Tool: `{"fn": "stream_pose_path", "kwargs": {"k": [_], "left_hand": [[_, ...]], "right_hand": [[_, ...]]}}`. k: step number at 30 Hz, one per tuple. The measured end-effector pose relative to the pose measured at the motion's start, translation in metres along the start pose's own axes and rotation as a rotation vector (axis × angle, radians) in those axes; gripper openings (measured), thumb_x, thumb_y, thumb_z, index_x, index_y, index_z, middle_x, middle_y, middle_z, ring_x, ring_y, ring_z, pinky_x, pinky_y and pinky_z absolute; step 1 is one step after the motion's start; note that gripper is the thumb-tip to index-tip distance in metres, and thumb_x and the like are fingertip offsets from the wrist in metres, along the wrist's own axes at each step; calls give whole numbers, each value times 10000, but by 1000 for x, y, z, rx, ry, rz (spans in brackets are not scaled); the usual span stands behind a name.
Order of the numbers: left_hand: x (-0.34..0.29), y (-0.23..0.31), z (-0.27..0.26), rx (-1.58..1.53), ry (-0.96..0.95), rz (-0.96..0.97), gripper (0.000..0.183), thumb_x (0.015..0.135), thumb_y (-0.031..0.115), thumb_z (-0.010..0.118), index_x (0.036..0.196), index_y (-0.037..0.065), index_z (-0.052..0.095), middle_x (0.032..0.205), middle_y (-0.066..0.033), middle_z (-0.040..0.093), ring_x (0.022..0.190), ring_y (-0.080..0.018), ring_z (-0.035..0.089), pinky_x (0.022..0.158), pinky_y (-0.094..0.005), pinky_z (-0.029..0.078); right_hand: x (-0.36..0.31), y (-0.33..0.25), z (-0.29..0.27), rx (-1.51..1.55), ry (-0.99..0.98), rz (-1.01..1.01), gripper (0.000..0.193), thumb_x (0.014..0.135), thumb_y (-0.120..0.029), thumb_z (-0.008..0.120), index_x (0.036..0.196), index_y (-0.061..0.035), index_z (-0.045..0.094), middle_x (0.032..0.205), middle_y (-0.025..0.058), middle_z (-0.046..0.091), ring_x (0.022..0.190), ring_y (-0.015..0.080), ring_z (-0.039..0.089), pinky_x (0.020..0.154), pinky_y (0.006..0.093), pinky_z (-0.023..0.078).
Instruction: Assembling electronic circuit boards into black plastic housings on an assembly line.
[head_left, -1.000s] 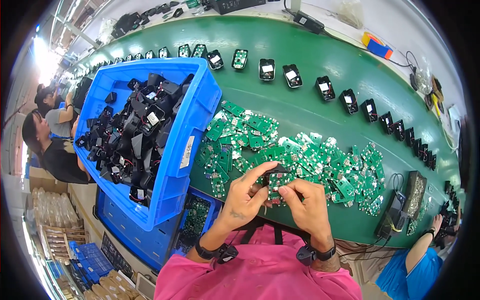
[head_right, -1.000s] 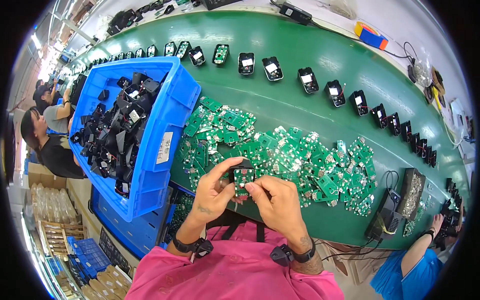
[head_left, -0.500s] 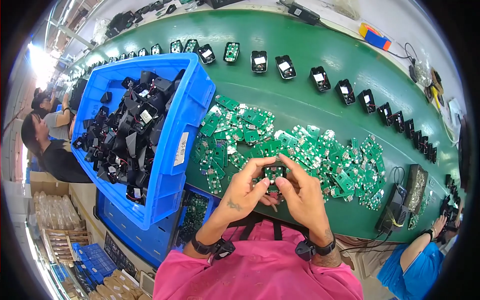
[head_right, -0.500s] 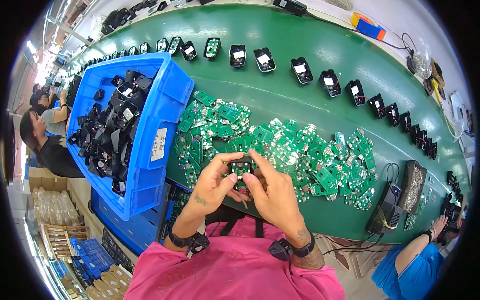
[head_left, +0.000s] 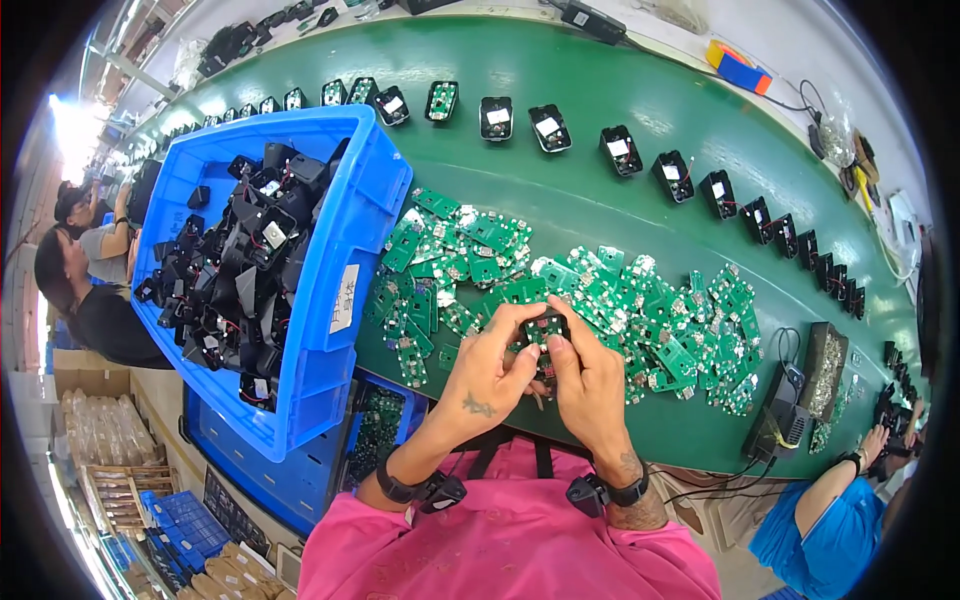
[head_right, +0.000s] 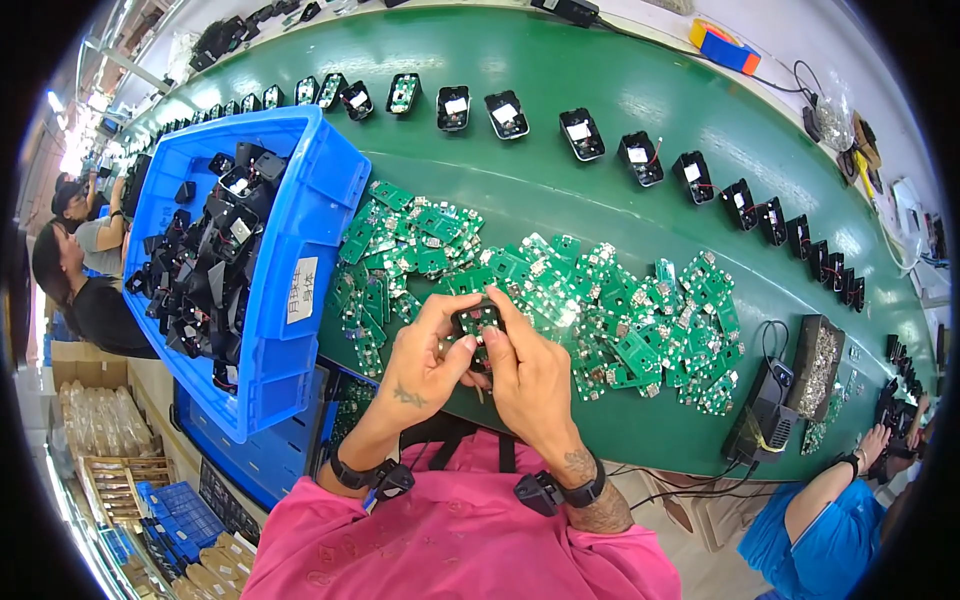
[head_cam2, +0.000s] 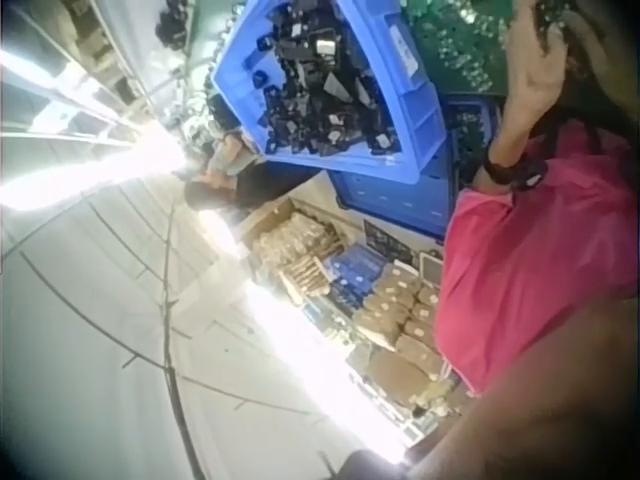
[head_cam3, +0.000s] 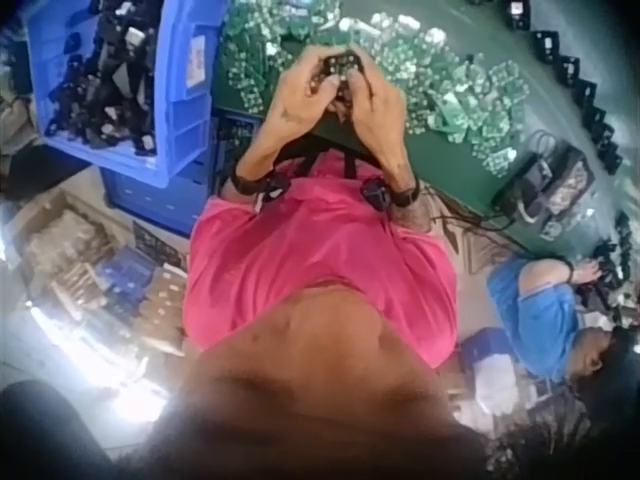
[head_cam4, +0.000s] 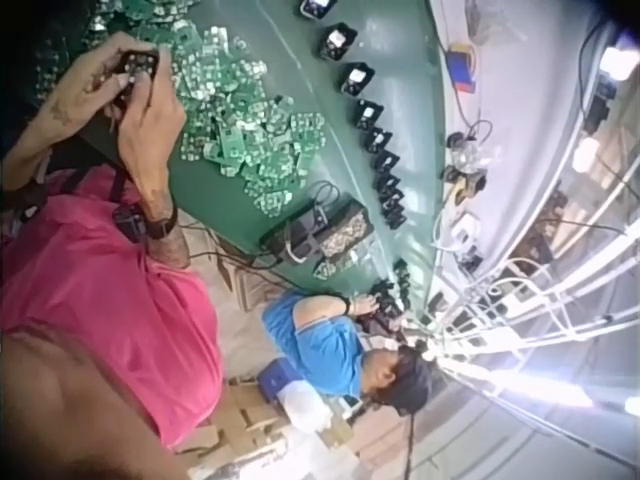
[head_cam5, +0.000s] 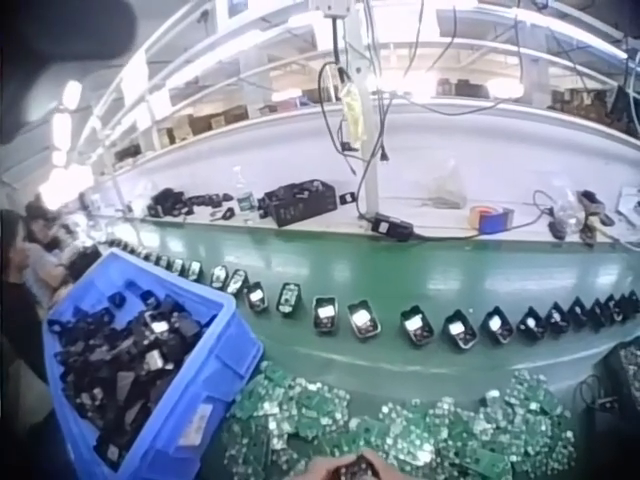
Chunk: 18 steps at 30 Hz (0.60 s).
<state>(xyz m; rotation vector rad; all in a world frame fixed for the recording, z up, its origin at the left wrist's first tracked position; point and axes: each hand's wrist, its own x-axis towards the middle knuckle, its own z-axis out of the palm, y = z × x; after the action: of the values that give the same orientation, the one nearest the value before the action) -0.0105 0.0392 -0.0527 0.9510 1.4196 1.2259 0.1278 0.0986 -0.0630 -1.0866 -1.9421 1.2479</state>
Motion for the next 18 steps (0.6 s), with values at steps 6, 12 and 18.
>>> {"fn": "stream_pose_path", "kwargs": {"k": [6, 12, 18], "left_hand": [[42, 21, -13, -61, -64, -17, 383, 935, 4, 515, 1315, -4, 466, 894, -96, 659, 629, -101, 635, 546, -227, 544], [87, 47, -20, 51, -255, 15, 369, 934, 79, 584, 1284, 8, 493, 908, -116, 687, 598, -125, 635, 516, -266, 519], [195, 19, -64, 1137, 331, 823, 681, 852, 189, 679, 1435, -2, 385, 1477, -195, 432, 841, -326, 716, 666, -419, 586]], "right_hand": [[32, -14, -27, -192, -2, -100, 587, 901, -96, 651, 1454, -44, 460, 1010, 147, 675, 750, 220, 653, 651, 307, 524], [74, -36, -71, -415, -129, -360, 728, 706, -74, 786, 1364, -38, 479, 1228, 162, 539, 1015, 322, 601, 818, 387, 521], [117, -35, -94, -457, -3, -413, 685, 690, -139, 810, 1280, 2, 492, 1072, 119, 548, 857, 223, 576, 740, 338, 500]]}}
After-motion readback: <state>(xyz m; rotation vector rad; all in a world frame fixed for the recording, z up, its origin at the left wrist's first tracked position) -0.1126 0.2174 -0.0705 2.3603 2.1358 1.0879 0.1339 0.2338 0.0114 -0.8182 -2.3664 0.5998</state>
